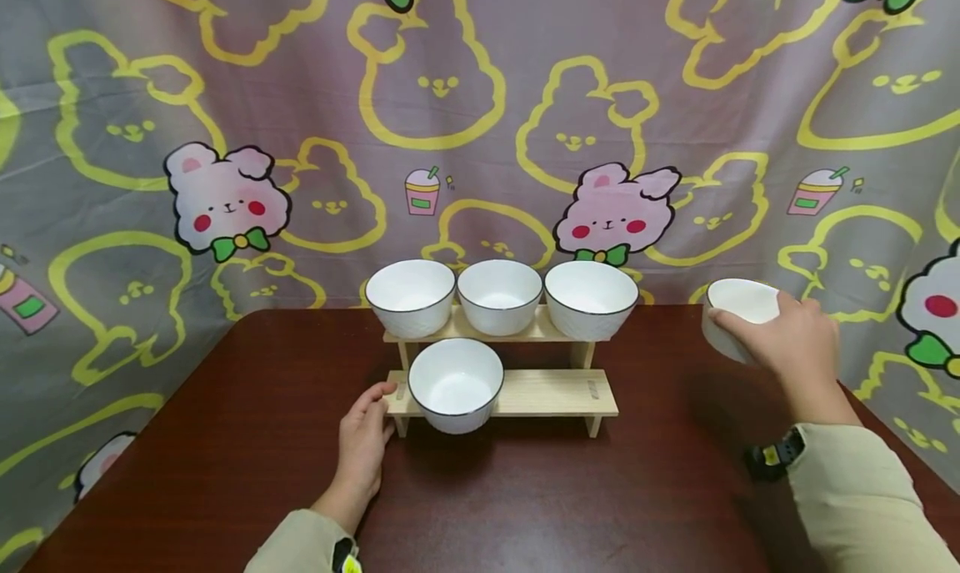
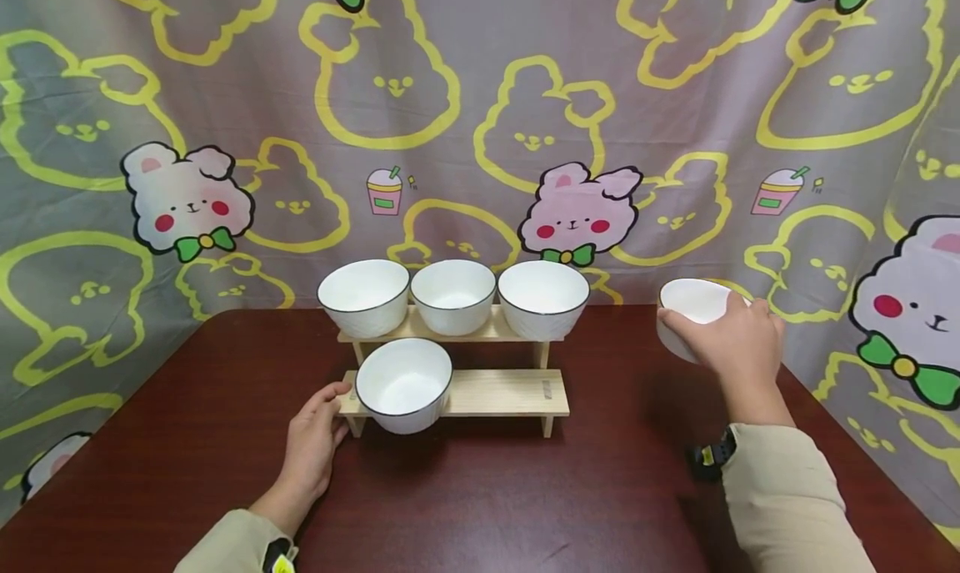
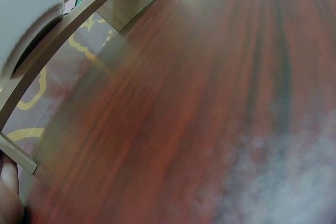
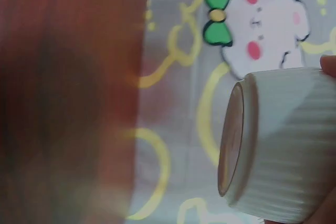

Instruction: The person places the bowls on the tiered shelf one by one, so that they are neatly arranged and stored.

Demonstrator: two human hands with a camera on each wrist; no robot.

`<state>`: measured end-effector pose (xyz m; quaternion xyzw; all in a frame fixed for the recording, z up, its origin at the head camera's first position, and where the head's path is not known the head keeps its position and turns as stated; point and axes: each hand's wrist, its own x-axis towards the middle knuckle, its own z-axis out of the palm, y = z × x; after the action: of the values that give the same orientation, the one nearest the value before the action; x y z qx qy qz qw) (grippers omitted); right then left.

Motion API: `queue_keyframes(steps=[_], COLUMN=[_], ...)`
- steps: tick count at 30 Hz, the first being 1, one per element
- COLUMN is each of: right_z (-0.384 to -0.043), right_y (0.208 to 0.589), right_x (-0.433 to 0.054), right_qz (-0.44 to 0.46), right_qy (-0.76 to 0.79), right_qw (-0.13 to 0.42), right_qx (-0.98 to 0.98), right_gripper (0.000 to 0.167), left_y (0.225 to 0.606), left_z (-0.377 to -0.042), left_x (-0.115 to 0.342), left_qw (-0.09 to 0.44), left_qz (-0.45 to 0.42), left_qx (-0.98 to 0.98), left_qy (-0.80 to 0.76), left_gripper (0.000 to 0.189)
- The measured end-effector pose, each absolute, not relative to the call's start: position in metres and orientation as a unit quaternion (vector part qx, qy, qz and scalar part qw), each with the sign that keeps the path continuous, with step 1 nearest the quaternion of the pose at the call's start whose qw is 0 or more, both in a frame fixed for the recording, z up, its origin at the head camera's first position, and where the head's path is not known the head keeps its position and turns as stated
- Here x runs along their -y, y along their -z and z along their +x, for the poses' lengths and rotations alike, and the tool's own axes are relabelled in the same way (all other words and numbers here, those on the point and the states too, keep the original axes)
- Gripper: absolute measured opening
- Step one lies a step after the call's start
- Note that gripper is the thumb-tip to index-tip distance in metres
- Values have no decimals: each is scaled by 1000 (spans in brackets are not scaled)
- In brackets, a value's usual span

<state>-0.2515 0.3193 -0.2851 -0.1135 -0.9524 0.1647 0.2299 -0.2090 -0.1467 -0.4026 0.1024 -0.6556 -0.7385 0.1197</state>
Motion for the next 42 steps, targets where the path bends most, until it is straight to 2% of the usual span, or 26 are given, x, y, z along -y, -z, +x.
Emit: queue_keyframes(steps=[11,28,42], right_z=[-244,-218,-192], right_y=[247,208,196], right_x=[-297,-261,-231], right_qz=[-74,-15,35], right_qy=[-168,-185,-251], right_qw=[260,223,190], right_qx=[948,957,948], right_gripper=[81,82,84], left_y=[400,401,401], left_z=[-208,-208,-207], left_x=[147,146,146], left_qw=[120,116,115], left_qz=[97,109,109], left_qx=[655,653,653], left_qy=[740,740,741], left_gripper=[36,35,36])
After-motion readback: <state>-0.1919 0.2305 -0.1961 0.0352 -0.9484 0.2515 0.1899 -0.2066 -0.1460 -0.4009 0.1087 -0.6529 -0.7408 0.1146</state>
